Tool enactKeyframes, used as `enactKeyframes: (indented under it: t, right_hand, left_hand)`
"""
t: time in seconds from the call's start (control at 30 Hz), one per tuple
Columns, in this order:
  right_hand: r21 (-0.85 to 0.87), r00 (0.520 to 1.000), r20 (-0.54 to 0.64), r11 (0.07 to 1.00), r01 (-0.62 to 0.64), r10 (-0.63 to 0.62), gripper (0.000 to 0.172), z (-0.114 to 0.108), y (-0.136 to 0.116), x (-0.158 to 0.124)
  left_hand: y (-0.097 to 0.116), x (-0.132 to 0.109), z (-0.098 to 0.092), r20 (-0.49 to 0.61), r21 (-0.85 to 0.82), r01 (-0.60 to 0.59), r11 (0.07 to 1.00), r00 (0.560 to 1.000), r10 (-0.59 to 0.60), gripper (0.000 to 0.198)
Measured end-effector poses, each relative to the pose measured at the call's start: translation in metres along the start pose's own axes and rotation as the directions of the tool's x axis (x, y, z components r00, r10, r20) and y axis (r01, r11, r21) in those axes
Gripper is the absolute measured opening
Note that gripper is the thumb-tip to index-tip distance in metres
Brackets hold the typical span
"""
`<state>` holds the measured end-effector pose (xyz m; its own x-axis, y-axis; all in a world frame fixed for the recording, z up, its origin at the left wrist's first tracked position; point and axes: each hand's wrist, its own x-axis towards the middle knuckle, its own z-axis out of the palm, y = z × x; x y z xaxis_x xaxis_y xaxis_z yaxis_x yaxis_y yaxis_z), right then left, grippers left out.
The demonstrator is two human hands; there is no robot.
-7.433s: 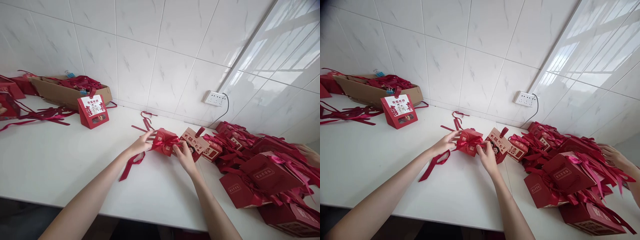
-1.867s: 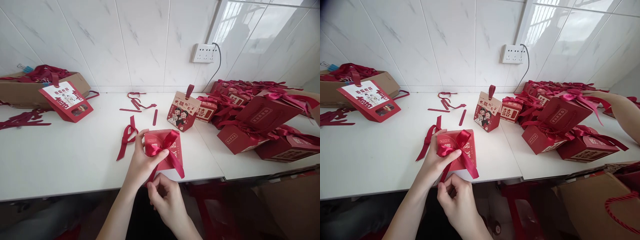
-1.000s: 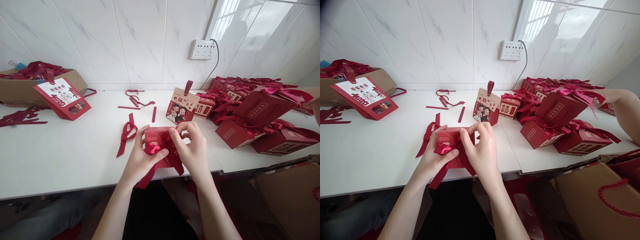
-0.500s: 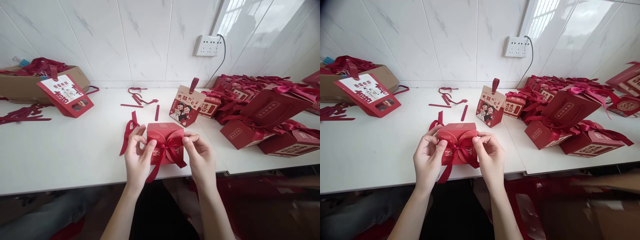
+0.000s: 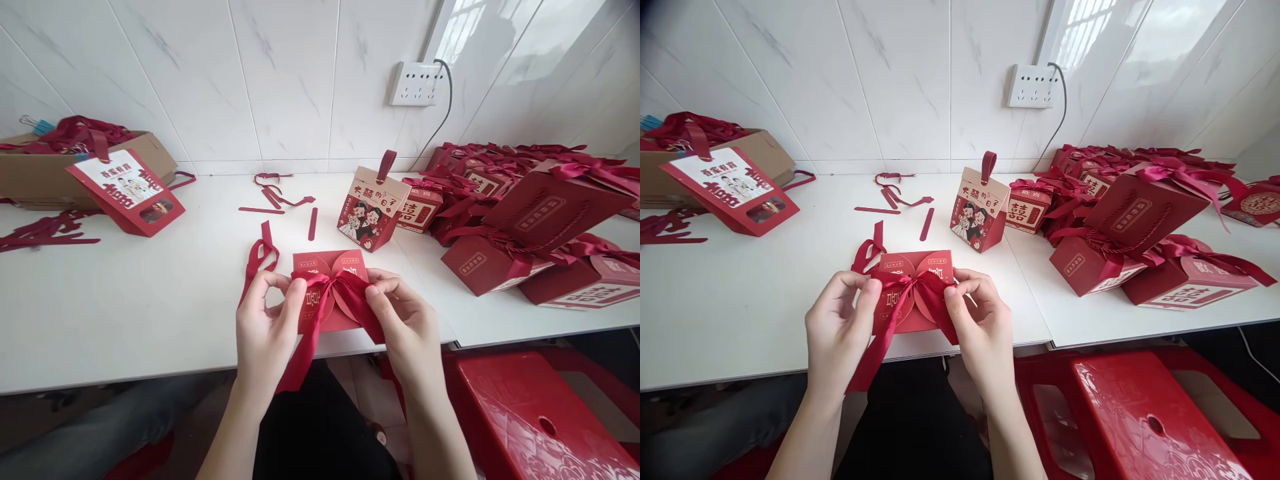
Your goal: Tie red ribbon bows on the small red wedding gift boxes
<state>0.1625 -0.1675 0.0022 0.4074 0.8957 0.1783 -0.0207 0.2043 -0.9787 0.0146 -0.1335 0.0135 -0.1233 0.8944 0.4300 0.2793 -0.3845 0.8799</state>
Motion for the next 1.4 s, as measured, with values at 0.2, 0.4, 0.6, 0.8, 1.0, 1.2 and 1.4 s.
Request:
enactKeyframes:
  t: [0.2,0.4,0.6,0.8,1.0,1.2,1.4]
  right_hand:
    - [-0.039,0.997,-0.034,0.997,0.068,-0.070,0.020,0.007,-0.001,-0.012]
    - [-0.014,0.992,-0.054,0.993,0.116,-0.116,0.020,0.006,0.004,-0.016]
    - [-0.068,0.996,-0.001,0.994,0.086,-0.086,0.025,0.001,-0.002,-0.018]
    - [-0.194,0.999,0.054,0.981,0.001,0.010,0.029,-0.001,-0.015,-0.017]
    - [-0.157,0.994,0.100,0.986,0.059,-0.043,0.016,0.000,-0.012,-0.020]
    - [-0.158,0.984,0.122,0.977,0.145,-0.126,0.014,0.000,-0.012,-0.021]
    - [-0.269,0.996,0.069,0.961,0.071,-0.054,0.026,0.000,-0.015,-0.017]
  left_hand:
    - [0.011,-0.002,-0.004,0.095,0.054,0.143,0.988,0.984,-0.148,0.043]
    - [0.009,-0.008,-0.003,0.058,0.091,0.032,0.995,0.998,-0.037,0.036]
    - [-0.009,-0.018,-0.004,-0.032,0.152,-0.346,0.926,0.935,0.354,0.030]
    - [-0.014,-0.020,-0.007,0.023,0.168,-0.436,0.884,0.898,0.438,0.026]
    - [-0.008,-0.021,-0.009,0.079,0.139,-0.278,0.950,0.960,0.269,0.022]
    - [-0.005,-0.020,-0.007,0.052,0.216,-0.304,0.928,0.953,0.300,0.030]
    - [-0.009,-0.020,-0.007,0.055,0.216,-0.359,0.908,0.933,0.356,0.030]
